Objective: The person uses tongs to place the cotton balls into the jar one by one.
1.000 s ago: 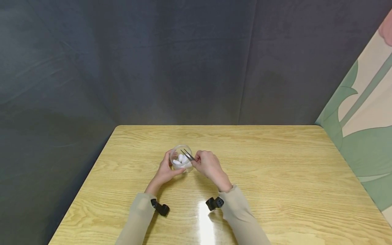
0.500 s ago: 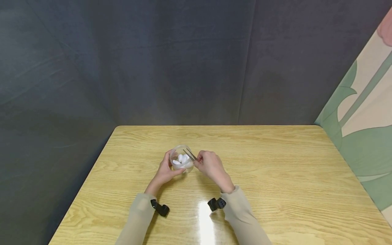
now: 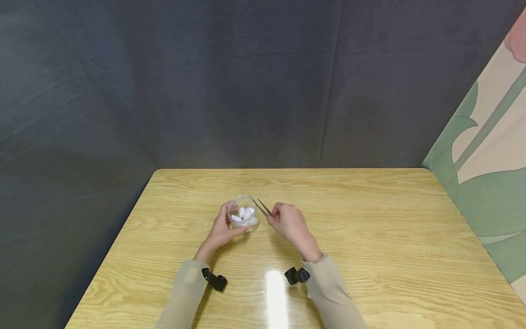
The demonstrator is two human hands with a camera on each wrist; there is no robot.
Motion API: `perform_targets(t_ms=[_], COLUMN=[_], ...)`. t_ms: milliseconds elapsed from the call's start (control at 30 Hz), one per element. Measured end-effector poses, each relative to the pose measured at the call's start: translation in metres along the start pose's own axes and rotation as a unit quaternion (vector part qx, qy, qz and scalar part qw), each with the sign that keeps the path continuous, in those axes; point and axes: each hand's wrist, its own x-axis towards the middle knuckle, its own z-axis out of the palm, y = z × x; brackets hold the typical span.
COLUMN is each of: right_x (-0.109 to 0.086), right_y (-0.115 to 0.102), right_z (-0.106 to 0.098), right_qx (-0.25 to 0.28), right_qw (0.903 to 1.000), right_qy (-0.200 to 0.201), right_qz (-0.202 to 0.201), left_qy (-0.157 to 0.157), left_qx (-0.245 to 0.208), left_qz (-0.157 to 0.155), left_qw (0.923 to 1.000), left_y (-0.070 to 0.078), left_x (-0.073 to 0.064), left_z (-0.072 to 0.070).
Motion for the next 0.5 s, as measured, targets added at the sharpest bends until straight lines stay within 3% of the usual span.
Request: perform_targets(t_ms=[500], right_x=[-0.008], right_y=[0.015], right_z=[-0.007], right_qx=[-0.005], right_qw=[1.0], right_qy=[0.008], right_qz=[0.001], left_qy=[-0.004], left_qx=[-0.003], left_qz=[-0.006], left_qw=[1.0], left_y=[-0.001], left_x=[0.001], left_z=[0.0])
